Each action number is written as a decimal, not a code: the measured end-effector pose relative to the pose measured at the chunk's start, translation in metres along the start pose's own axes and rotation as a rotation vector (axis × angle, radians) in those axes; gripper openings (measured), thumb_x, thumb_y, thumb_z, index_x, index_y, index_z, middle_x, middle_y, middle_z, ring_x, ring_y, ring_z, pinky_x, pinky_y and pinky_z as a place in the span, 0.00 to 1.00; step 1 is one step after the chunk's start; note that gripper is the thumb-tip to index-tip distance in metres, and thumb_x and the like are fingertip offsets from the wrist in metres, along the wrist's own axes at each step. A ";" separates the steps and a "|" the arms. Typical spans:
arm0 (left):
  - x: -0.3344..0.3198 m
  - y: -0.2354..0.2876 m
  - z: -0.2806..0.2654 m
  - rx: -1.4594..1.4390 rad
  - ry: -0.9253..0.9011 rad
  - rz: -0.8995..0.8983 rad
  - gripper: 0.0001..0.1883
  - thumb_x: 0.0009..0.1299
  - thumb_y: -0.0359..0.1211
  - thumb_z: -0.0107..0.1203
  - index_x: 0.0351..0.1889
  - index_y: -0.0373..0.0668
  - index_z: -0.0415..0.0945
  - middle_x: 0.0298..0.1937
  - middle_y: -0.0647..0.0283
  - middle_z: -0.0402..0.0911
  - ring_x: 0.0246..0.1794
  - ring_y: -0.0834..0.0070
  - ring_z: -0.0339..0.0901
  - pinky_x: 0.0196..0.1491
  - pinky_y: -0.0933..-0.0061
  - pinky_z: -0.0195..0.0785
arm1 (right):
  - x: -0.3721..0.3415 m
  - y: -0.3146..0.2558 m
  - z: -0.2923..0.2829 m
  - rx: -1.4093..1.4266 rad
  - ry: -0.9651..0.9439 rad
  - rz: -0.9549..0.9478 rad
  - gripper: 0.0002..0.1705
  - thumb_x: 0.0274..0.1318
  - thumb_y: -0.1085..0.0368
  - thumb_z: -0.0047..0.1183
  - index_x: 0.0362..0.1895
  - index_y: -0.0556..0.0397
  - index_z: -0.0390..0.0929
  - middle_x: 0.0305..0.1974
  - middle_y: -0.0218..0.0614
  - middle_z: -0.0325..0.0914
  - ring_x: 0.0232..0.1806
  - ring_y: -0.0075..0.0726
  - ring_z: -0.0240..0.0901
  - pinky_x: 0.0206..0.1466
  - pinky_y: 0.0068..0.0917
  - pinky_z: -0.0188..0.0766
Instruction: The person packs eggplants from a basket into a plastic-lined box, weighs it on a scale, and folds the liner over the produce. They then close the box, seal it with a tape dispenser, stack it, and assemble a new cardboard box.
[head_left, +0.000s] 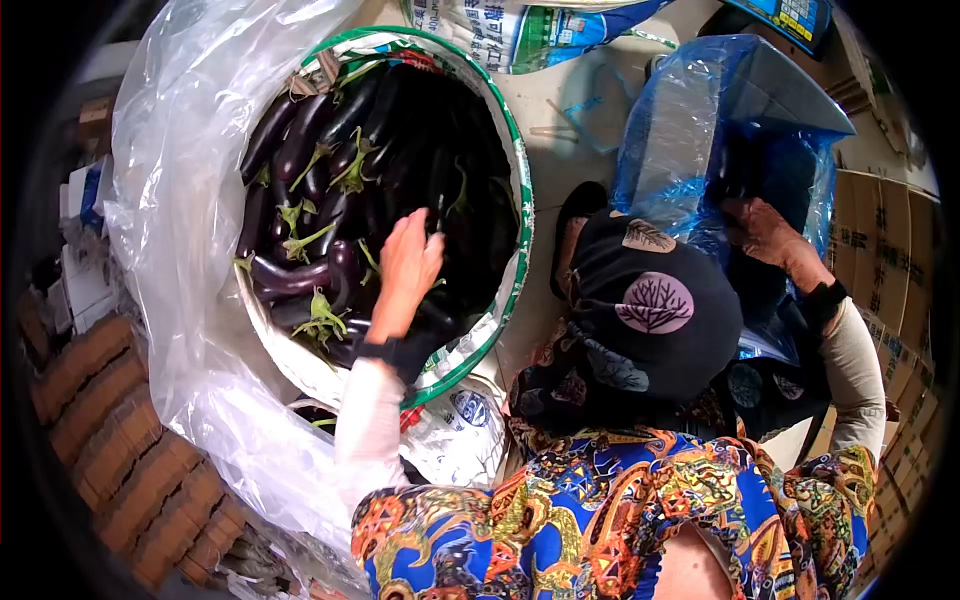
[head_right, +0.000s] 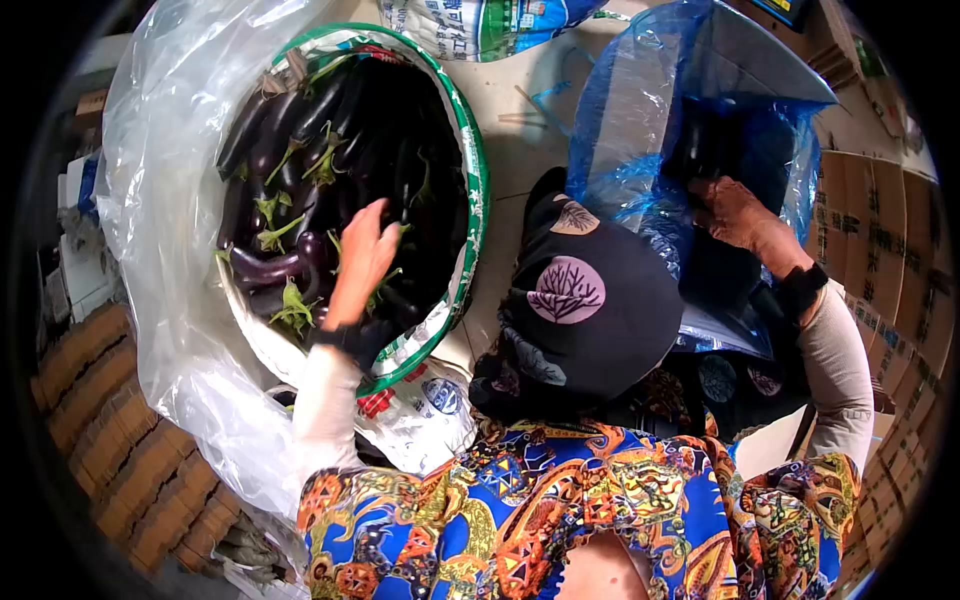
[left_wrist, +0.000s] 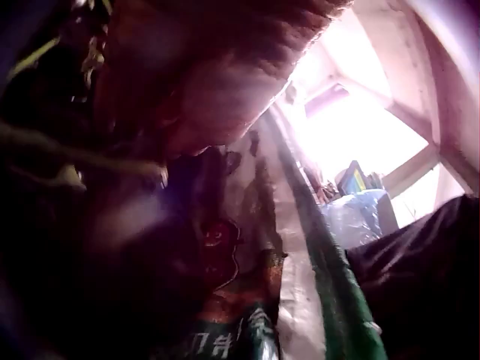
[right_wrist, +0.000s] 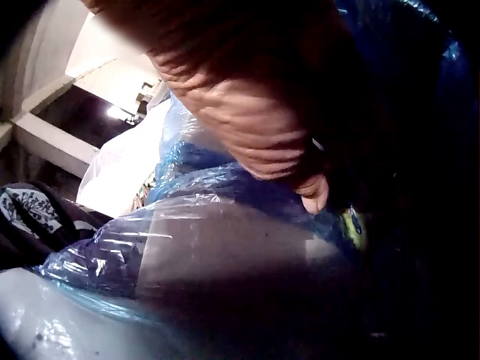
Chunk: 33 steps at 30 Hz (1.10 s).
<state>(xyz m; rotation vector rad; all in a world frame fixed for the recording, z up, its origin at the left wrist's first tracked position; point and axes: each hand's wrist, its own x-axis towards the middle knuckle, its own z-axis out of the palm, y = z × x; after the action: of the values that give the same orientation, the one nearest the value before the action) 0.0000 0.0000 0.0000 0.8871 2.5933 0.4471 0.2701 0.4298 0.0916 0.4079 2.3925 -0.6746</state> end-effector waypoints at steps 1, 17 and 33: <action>0.014 0.001 0.018 -0.065 -0.029 -0.044 0.30 0.61 0.39 0.58 0.61 0.37 0.69 0.50 0.40 0.77 0.54 0.43 0.74 0.54 0.50 0.69 | 0.000 0.001 0.003 -0.008 0.026 -0.039 0.20 0.51 0.71 0.55 0.51 0.58 0.75 0.43 0.56 0.78 0.46 0.60 0.76 0.48 0.43 0.72; -0.004 -0.017 0.004 -0.486 -0.012 -0.357 0.30 0.50 0.43 0.70 0.46 0.33 0.75 0.40 0.52 0.83 0.42 0.61 0.81 0.51 0.65 0.71 | -0.004 0.004 0.011 0.075 0.135 -0.148 0.24 0.54 0.67 0.59 0.56 0.57 0.73 0.45 0.56 0.79 0.50 0.62 0.75 0.49 0.44 0.73; 0.046 0.246 -0.160 -0.777 -0.033 0.110 0.21 0.69 0.45 0.57 0.44 0.33 0.78 0.34 0.64 0.79 0.29 0.80 0.77 0.32 0.80 0.72 | -0.032 -0.107 -0.060 0.169 1.047 -0.749 0.34 0.48 0.54 0.67 0.57 0.56 0.71 0.41 0.48 0.78 0.45 0.52 0.77 0.48 0.41 0.73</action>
<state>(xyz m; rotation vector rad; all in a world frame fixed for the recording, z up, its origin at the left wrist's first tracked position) 0.0249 0.1858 0.2304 0.7280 2.0477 1.3282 0.2195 0.3715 0.1923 -0.1734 3.5445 -1.1999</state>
